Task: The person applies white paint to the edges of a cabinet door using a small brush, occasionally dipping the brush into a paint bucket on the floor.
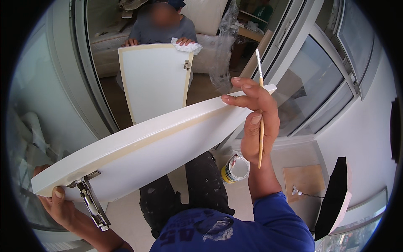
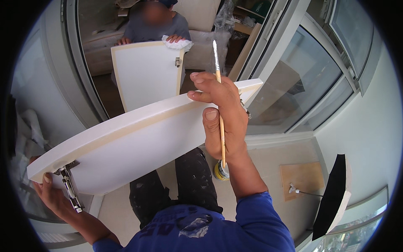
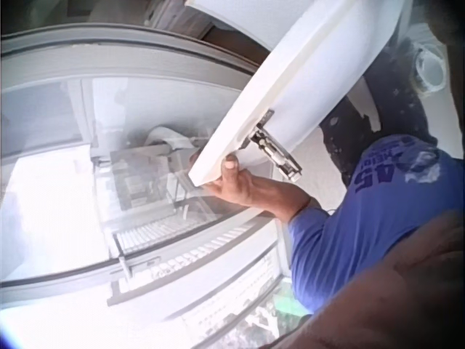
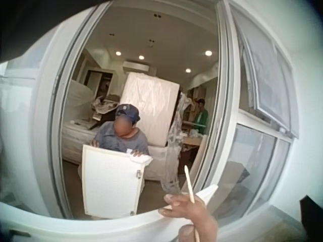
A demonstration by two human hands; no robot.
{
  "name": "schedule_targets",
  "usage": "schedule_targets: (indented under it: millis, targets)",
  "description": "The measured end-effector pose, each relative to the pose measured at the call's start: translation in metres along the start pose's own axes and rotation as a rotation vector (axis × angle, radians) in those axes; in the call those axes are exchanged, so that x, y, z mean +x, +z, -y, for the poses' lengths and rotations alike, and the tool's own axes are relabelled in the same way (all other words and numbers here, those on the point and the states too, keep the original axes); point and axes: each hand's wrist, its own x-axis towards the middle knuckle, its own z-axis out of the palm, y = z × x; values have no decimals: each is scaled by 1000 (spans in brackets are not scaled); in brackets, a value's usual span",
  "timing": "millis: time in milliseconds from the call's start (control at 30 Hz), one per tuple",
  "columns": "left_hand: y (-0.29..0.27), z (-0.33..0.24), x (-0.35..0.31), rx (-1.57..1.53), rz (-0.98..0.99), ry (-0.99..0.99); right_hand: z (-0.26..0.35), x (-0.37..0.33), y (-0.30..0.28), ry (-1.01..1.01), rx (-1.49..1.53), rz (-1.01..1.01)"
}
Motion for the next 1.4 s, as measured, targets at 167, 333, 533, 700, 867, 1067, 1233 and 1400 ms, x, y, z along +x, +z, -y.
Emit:
schedule_targets:
  millis: [167, 333, 533, 700, 867, 1067, 1233, 1400]
  targets:
    - [2, 1, 3, -22, 17, 8, 16, 6, 3, 45, 348, -96]
    - [-1, -2, 0, -61, -67, 6, 5, -8, -23, 7, 287, -378]
    - [-3, 4, 4, -85, -74, -10, -11, -43, -35, 59, 422, -291]
    - [-4, -1, 1, -81, -100, 24, -10, -49, -40, 195, 639, -284]
    - [-12, 2, 3, -24, -72, 40, -25, -56, -34, 199, 585, -298]
    - [-29, 8, 7, 103, -32, 67, -23, -66, -13, 155, 511, -378]
    - [-44, 17, 16, 100, -48, 155, -1, -70, -13, 223, 447, -302]
    - [-29, 9, 14, 93, 17, 161, -1, -64, 8, 50, 380, -328]
